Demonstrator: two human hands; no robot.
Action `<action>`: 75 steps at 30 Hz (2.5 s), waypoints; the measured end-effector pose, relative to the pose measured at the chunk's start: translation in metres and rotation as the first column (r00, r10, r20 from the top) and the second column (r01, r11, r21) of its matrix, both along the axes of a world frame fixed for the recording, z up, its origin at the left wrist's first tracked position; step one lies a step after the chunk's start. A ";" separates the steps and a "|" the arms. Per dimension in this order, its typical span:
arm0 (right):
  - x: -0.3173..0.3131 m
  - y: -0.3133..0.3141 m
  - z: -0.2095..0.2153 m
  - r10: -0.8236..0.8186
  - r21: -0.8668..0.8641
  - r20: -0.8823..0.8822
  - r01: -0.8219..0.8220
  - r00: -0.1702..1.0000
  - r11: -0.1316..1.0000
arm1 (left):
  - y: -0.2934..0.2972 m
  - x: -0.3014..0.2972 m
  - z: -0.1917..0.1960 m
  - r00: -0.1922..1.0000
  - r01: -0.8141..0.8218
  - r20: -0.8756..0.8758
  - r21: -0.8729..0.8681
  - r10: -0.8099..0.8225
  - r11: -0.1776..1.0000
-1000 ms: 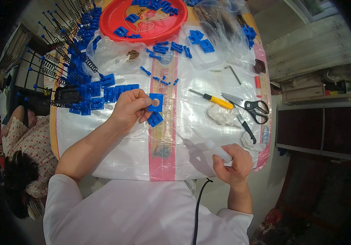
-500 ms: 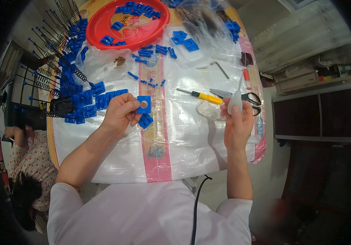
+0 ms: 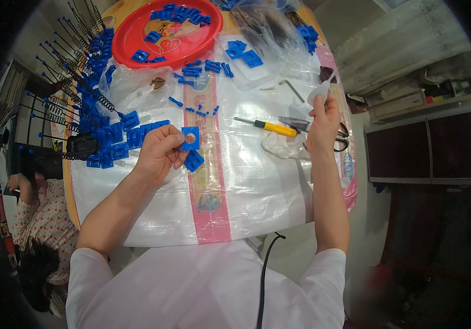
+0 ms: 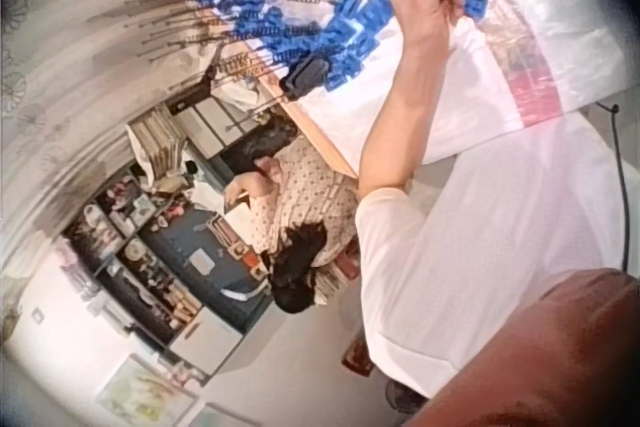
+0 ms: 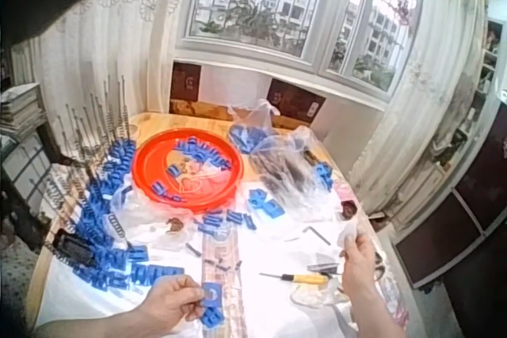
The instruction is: Assembling blue plastic housing components for light fixtures at a workstation.
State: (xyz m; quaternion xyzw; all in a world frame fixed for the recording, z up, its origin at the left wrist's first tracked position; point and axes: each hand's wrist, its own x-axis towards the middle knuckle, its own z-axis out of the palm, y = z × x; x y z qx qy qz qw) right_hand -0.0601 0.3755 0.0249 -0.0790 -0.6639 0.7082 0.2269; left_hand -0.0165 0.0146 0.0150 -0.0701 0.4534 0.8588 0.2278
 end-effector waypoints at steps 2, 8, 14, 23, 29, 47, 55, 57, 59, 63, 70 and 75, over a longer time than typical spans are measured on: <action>-0.005 -0.001 -0.004 -0.023 0.048 0.034 0.021 0.999 0.999 | 0.000 0.000 0.000 1.000 -0.002 0.004 0.003 0.002 1.000; -0.016 -0.001 -0.013 -0.039 0.342 0.083 0.009 0.996 0.940 | -0.002 -0.001 0.000 1.000 0.025 -0.003 0.005 -0.025 1.000; -0.023 -0.009 -0.018 -0.047 0.586 0.141 -0.046 0.989 0.809 | -0.001 -0.001 0.003 0.999 0.035 0.001 -0.007 -0.035 0.999; -0.018 -0.006 -0.018 -0.093 0.695 0.198 -0.072 0.976 0.716 | -0.003 0.000 0.009 0.998 0.061 -0.004 0.015 -0.061 0.998; -0.014 -0.011 -0.015 -0.154 0.754 0.220 -0.068 0.963 0.654 | -0.004 0.001 0.018 0.998 0.065 0.011 0.015 -0.066 0.998; 0.032 -0.015 0.023 -0.292 0.660 -0.107 0.287 0.950 0.694 | -0.005 0.005 0.030 0.998 0.050 0.047 -0.026 -0.049 0.998; 0.073 -0.126 0.036 0.610 -0.394 0.229 -0.501 0.759 0.771 | -0.003 0.011 0.044 0.995 0.087 0.045 -0.043 -0.085 0.995; 0.075 -0.137 0.035 0.699 -0.524 0.263 -0.510 0.665 0.682 | -0.001 0.013 0.048 0.995 0.091 0.032 -0.052 -0.089 0.994; 0.073 -0.145 0.035 0.748 -0.593 0.239 -0.517 0.619 0.617 | -0.001 0.014 0.050 0.995 0.099 0.022 -0.052 -0.098 0.994; 0.073 -0.149 0.036 0.816 -0.684 0.177 -0.528 0.550 0.504 | -0.002 0.014 0.055 0.993 0.119 0.022 -0.063 -0.118 0.991; 0.073 -0.152 0.026 0.858 -0.792 0.090 -0.486 0.505 0.369 | -0.003 0.015 0.054 0.987 0.162 0.036 -0.065 -0.159 0.985; 0.076 -0.153 0.017 0.889 -0.831 -0.031 -0.506 0.457 0.231 | -0.002 0.016 0.053 0.984 0.174 0.040 -0.078 -0.171 0.982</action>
